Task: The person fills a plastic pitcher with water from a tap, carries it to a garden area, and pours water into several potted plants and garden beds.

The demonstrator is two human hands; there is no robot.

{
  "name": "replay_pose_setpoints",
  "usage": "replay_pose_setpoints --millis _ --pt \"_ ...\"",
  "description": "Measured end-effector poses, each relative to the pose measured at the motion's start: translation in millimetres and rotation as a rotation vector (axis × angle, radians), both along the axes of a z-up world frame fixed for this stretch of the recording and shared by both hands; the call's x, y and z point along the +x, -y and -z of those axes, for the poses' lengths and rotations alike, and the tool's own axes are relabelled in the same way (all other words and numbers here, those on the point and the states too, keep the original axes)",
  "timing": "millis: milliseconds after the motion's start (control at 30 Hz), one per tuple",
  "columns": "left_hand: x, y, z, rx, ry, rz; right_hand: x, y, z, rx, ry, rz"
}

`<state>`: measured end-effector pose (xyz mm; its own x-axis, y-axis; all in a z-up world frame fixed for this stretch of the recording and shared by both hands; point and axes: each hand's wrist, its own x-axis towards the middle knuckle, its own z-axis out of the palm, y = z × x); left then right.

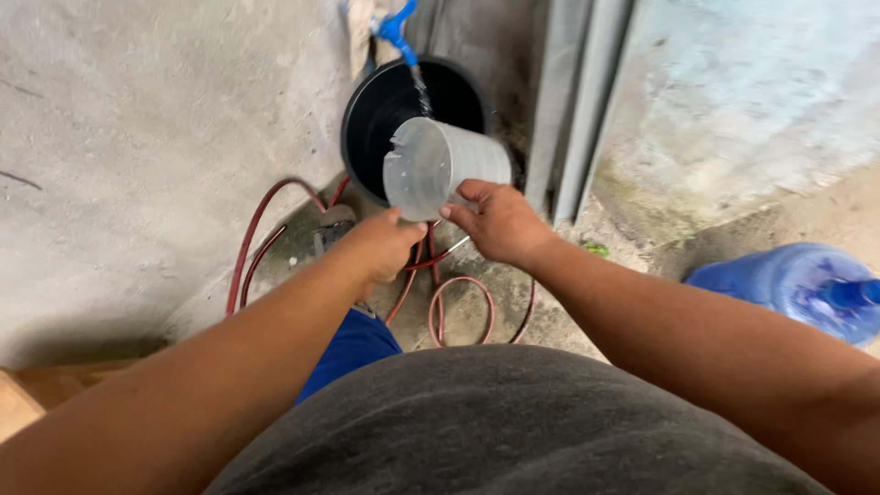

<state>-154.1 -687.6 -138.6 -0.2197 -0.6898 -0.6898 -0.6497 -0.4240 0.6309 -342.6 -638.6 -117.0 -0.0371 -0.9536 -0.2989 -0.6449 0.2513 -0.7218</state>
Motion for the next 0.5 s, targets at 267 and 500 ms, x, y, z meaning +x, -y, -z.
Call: replay_pose_setpoints --millis 267,500 --pt "36 164 126 -0.337 0.004 0.467 37 185 142 0.129 -0.385 -0.057" --pt "44 255 163 -0.172 -0.015 0.573 51 294 258 0.558 -0.566 -0.051"
